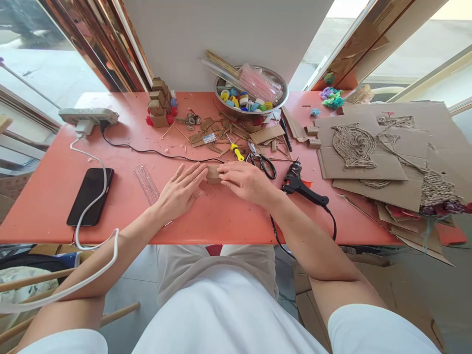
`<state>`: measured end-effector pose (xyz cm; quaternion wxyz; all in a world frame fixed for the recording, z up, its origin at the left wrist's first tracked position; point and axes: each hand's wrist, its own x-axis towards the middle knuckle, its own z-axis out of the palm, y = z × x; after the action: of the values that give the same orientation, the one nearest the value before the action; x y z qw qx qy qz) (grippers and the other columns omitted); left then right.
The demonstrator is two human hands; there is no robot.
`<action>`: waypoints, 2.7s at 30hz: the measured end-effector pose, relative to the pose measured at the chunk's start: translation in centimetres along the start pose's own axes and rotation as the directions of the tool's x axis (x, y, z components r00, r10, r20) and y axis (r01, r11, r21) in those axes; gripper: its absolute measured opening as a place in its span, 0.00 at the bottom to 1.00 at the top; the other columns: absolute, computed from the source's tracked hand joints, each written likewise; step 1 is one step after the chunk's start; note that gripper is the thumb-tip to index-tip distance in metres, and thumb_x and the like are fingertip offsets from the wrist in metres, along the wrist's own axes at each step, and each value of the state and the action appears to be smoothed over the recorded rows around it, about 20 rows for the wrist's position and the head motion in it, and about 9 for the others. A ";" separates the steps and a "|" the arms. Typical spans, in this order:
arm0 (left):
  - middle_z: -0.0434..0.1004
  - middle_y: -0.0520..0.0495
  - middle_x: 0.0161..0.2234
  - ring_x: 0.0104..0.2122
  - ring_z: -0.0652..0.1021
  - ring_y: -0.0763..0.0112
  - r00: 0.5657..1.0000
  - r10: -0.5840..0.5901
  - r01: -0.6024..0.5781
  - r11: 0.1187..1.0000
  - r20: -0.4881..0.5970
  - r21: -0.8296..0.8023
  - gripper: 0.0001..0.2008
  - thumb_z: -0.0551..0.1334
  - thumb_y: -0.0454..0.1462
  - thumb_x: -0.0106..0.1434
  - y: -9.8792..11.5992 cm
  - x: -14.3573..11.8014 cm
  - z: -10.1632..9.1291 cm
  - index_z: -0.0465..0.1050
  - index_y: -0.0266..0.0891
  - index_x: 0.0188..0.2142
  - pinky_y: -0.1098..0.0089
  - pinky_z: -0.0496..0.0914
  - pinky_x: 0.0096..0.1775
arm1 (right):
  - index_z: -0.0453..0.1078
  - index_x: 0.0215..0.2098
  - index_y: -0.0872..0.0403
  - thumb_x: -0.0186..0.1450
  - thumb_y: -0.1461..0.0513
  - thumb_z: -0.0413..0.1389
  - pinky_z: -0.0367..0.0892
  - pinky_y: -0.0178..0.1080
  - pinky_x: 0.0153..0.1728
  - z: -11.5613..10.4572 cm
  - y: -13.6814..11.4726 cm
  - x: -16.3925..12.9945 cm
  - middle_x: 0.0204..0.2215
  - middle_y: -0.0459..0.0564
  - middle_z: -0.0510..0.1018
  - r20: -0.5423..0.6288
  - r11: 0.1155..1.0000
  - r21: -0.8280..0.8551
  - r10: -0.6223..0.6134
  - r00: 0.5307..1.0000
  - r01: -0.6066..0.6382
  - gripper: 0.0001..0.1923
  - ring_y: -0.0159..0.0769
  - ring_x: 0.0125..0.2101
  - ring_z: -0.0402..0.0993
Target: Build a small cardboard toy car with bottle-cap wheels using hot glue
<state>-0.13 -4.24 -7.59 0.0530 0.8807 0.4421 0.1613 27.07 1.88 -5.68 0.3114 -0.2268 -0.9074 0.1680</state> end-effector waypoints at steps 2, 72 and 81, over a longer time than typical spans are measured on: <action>0.64 0.39 0.75 0.76 0.64 0.55 1.000 0.003 -0.003 1.000 -0.010 0.014 0.30 0.52 0.40 0.78 -0.1 -0.1 0.0 0.58 0.44 0.78 0.43 0.56 0.76 | 0.83 0.40 0.50 0.74 0.65 0.59 0.81 0.55 0.58 0.1 -0.1 0.0 0.50 0.57 0.89 0.000 1.000 -0.024 -0.016 1.000 0.016 0.09 0.48 0.52 0.87; 0.87 0.47 0.45 0.47 0.84 0.54 0.933 -0.344 0.251 0.829 -0.102 -0.501 0.21 0.76 0.46 0.53 0.6 6.3 0.8 0.79 0.45 0.45 0.49 0.73 0.62 | 0.81 0.51 0.46 0.69 0.66 0.58 0.78 0.57 0.61 0.1 -1.2 -0.2 0.54 0.54 0.85 -0.124 0.977 0.083 0.203 0.971 -0.194 0.16 0.47 0.58 0.82; 0.88 0.46 0.43 0.50 0.83 0.46 0.912 -0.408 0.377 0.881 -0.055 -0.285 0.20 0.78 0.45 0.52 0.9 6.5 1.2 0.82 0.47 0.45 0.36 0.62 0.70 | 0.84 0.52 0.49 0.72 0.67 0.59 0.79 0.57 0.62 1.2 -0.2 -0.4 0.58 0.59 0.85 -0.050 0.978 0.076 0.196 0.979 -0.192 0.15 0.49 0.60 0.82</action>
<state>4.57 0.48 -6.95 0.1782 0.7468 0.5876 0.2554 26.51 1.34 -6.64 0.3275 -0.3077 -0.8651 0.2230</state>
